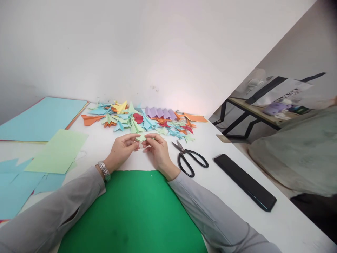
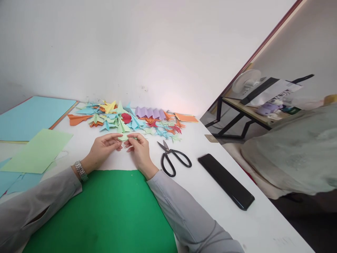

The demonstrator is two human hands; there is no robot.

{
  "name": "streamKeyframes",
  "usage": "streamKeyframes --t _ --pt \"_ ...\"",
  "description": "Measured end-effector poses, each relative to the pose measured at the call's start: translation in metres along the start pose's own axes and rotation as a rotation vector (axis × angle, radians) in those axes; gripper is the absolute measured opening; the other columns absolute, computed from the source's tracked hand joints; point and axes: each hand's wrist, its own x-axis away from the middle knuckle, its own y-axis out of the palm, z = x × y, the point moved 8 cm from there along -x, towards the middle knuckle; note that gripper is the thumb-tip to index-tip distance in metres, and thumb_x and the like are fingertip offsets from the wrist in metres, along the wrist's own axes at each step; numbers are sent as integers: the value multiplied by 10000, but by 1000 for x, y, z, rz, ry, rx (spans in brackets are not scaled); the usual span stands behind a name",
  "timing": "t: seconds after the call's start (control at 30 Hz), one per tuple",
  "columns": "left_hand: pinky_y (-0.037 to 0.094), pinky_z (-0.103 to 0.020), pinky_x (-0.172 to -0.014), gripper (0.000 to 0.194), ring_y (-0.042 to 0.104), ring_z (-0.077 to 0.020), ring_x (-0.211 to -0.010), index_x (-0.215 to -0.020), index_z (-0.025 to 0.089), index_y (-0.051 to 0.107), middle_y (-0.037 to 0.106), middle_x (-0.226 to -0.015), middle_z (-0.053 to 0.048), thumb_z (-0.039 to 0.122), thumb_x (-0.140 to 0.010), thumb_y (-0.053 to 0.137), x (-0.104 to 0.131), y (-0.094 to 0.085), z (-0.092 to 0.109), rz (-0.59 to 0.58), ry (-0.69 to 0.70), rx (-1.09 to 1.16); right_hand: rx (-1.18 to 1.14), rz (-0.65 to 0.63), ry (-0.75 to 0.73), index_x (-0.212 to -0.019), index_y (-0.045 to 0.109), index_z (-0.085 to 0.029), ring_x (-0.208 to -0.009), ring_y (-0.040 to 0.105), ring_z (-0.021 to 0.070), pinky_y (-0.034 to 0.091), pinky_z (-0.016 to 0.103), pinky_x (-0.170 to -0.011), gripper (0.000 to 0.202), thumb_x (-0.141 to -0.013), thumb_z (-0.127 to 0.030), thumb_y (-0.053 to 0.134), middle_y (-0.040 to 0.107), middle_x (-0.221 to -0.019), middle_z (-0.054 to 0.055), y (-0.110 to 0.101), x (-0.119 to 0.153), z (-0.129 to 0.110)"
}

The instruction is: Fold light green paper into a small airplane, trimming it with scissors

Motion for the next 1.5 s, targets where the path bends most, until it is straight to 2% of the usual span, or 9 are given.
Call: streamKeyframes --t 0.17,0.47,1.0,1.27,1.5 --pt "529 -300 -627 258 638 -155 -601 -847 120 681 679 -626 -29 255 -627 698 0 -1 -2 13 -11 -50 39 34 -23 -746 616 -180 -476 545 108 419 210 -448 184 -631 -292 706 626 -517 -24 -1 0 -2" --pt "508 -260 -541 303 597 -119 -519 -921 115 679 641 -587 10 240 -645 679 2 -3 5 59 25 -90 12 66 9 -761 616 -163 -439 518 91 413 208 -453 190 -627 -268 698 629 -505 -20 -3 -1 0" --pt "518 -269 -543 300 614 -130 -518 -888 99 663 650 -576 1 226 -619 702 3 -1 6 58 -1 -66 21 27 21 -722 622 -162 -412 502 91 399 214 -443 131 -624 -226 681 623 -483 -17 0 -1 1" --pt "518 -276 -555 246 627 -147 -531 -749 113 660 672 -575 -32 304 -613 735 3 -2 4 48 -28 -69 62 6 -18 -724 607 -176 -421 507 91 399 211 -441 144 -621 -243 683 617 -494 -32 2 0 -1" --pt "511 -267 -556 283 625 -137 -530 -660 139 563 665 -562 -27 356 -620 740 1 -2 -4 34 -75 -15 134 1 -57 -733 607 -187 -445 520 96 404 212 -441 147 -623 -253 679 616 -513 -36 3 1 -3"
